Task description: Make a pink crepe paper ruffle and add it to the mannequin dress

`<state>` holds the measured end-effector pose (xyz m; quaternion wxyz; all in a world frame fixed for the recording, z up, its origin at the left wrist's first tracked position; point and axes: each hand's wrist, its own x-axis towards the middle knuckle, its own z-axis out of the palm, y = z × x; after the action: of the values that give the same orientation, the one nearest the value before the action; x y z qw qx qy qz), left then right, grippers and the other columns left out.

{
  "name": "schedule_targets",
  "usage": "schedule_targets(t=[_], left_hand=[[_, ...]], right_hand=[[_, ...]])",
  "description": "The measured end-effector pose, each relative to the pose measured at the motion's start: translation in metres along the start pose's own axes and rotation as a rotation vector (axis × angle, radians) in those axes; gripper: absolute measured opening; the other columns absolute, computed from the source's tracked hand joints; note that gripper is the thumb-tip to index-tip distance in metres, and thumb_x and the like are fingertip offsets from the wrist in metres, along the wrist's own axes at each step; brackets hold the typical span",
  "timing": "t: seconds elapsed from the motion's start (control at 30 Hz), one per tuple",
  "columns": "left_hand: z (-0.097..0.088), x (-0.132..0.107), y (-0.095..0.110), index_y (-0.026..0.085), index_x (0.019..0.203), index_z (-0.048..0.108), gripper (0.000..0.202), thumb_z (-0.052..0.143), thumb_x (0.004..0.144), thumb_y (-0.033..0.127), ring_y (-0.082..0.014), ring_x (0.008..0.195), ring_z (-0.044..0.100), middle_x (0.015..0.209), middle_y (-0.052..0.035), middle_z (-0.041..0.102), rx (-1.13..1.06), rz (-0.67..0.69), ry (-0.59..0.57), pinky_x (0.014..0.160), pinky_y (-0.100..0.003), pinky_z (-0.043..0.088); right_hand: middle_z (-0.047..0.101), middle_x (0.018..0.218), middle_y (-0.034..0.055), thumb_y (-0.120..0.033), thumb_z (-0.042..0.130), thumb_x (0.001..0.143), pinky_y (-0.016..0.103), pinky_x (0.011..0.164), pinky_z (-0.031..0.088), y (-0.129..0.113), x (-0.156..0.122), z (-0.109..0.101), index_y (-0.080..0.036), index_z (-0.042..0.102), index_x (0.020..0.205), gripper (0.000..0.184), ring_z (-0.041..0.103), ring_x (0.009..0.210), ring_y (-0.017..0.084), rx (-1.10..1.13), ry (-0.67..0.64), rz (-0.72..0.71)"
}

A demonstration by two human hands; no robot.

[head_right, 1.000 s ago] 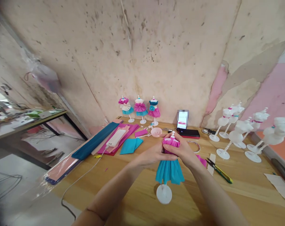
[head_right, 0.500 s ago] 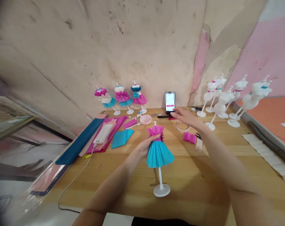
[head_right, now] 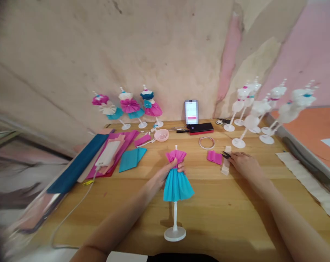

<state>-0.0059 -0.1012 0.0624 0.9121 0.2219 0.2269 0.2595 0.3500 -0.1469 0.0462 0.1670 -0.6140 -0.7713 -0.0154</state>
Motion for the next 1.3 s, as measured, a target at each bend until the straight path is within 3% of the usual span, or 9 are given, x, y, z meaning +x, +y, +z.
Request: schedule_targets(t=[0.1,0.2,0.33,0.43,0.53,0.63,0.77,1.1,1.3], left_hand=[[0.004,-0.005,0.001,0.015,0.070,0.049,0.028,0.072,0.077,0.032,-0.0068,0.061,0.050,0.061,0.0043,0.044,0.039,0.045,-0.007,0.080,-0.025,0.047],[0.010,-0.012,0.004,0.016,0.066,0.047,0.029,0.071,0.075,0.030,-0.0069,0.060,0.047,0.059,0.0041,0.043,0.088,0.046,-0.068,0.078,-0.024,0.046],[0.024,-0.025,0.008,0.015,0.065,0.049,0.029,0.071,0.074,0.032,-0.0072,0.057,0.044,0.058,0.0032,0.044,0.227,0.122,-0.171,0.077,-0.027,0.046],[0.034,-0.036,0.012,0.014,0.064,0.051,0.031,0.071,0.073,0.036,-0.0084,0.057,0.045,0.057,0.0018,0.046,0.349,0.194,-0.217,0.075,-0.029,0.047],[0.041,-0.045,0.020,0.014,0.062,0.052,0.033,0.071,0.072,0.039,-0.0096,0.058,0.048,0.057,0.0004,0.048,0.441,0.257,-0.236,0.075,-0.030,0.047],[0.045,-0.055,0.030,0.013,0.060,0.055,0.036,0.074,0.068,0.043,-0.0111,0.057,0.050,0.056,-0.0010,0.051,0.554,0.304,-0.234,0.075,-0.033,0.047],[0.050,-0.067,0.043,0.013,0.058,0.057,0.042,0.076,0.064,0.049,-0.0135,0.060,0.053,0.056,-0.0026,0.052,0.703,0.303,-0.214,0.075,-0.035,0.048],[0.055,-0.075,0.051,0.012,0.065,0.060,0.037,0.078,0.064,0.045,-0.0169,0.066,0.057,0.060,-0.0040,0.056,0.789,0.265,-0.183,0.075,-0.036,0.050],[0.051,-0.072,0.052,0.011,0.069,0.061,0.038,0.078,0.065,0.045,-0.0140,0.061,0.055,0.059,-0.0033,0.056,0.739,0.276,-0.261,0.071,-0.035,0.050]], right_hand=[[0.069,0.093,0.0185,-0.027,0.044,0.091,0.035,0.063,0.042,0.012,-0.003,0.014,-0.018,0.064,0.093,0.022,0.064,0.079,0.029,-0.140,0.022,-0.091],[0.066,0.077,0.0136,-0.015,0.041,0.088,0.033,0.054,0.037,0.017,-0.007,0.013,-0.021,0.061,0.088,0.020,0.063,0.064,0.025,-0.189,0.036,-0.109],[0.061,0.070,0.0118,-0.023,0.035,0.092,0.036,0.051,0.032,0.004,-0.007,-0.017,-0.025,0.057,0.092,0.022,0.057,0.056,0.025,-0.161,0.192,0.073],[0.061,0.075,0.0104,-0.037,0.032,0.096,0.035,0.051,0.036,-0.029,0.003,-0.045,-0.025,0.054,0.108,0.028,0.057,0.058,0.025,0.072,0.249,0.240],[0.065,0.088,0.0074,-0.045,0.035,0.096,0.036,0.064,0.046,-0.079,0.016,-0.067,-0.027,0.051,0.117,0.032,0.063,0.080,0.027,0.374,0.083,0.086],[0.067,0.099,0.0071,-0.045,0.040,0.095,0.036,0.070,0.047,-0.129,0.027,-0.082,-0.027,0.052,0.116,0.030,0.064,0.087,0.026,0.429,-0.078,-0.079],[0.068,0.097,0.0068,-0.041,0.038,0.096,0.033,0.067,0.046,-0.171,0.038,-0.097,-0.026,0.054,0.114,0.028,0.064,0.082,0.023,0.394,-0.081,-0.272],[0.064,0.083,0.0045,-0.043,0.046,0.094,0.030,0.061,0.037,-0.192,0.063,-0.117,-0.022,0.057,0.102,0.025,0.060,0.071,0.019,0.162,-0.016,-0.509],[0.066,0.090,0.0063,-0.043,0.042,0.095,0.032,0.065,0.038,-0.197,0.071,-0.128,-0.021,0.057,0.103,0.028,0.060,0.076,0.020,0.099,-0.060,-0.525]])
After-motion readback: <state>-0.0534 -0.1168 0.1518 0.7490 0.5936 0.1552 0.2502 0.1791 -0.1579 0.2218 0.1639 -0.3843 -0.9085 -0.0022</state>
